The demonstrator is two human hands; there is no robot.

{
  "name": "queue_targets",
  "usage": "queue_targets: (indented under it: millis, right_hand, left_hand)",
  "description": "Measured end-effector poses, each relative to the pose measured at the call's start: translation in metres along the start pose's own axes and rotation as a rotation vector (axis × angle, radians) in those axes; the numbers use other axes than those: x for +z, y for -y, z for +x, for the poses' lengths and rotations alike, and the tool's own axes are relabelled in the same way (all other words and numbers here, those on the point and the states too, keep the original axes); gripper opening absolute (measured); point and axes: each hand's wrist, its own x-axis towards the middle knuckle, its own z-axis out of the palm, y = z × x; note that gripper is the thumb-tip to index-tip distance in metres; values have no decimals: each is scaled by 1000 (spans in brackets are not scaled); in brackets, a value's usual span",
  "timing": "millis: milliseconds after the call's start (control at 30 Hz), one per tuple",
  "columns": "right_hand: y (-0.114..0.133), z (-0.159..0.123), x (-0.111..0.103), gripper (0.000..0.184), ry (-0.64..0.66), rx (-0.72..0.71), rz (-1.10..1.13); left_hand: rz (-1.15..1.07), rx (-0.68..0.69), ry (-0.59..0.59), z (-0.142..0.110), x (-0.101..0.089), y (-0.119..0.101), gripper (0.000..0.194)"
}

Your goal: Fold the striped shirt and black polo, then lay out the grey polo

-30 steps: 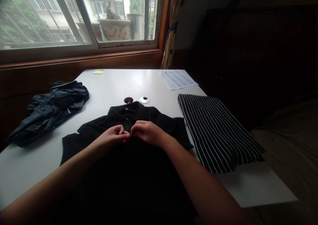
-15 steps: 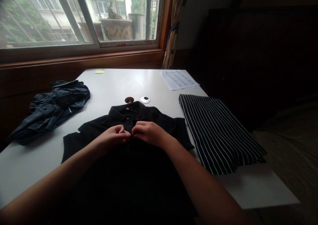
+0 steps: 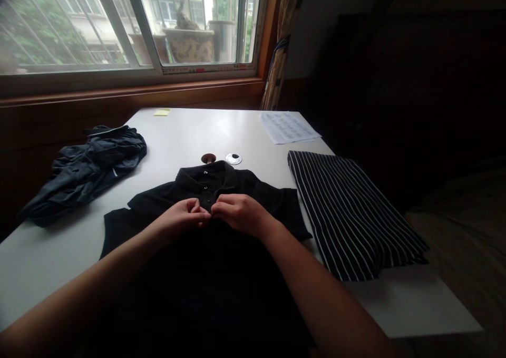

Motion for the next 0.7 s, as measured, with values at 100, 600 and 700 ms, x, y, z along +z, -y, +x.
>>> queue_targets:
  millis: [100,600,700]
  right_hand:
    - [-1,0,1,14,-18,20,21]
    - [-9,2,6,6,-78,156,295]
    - [-10,3,5,3,-86,133,312]
  left_hand:
    - [-25,-12,1,1,-1,1,49]
    - [8,-6,-2,1,-1,1,43]
    - [52,34,-7,0,0,1,41]
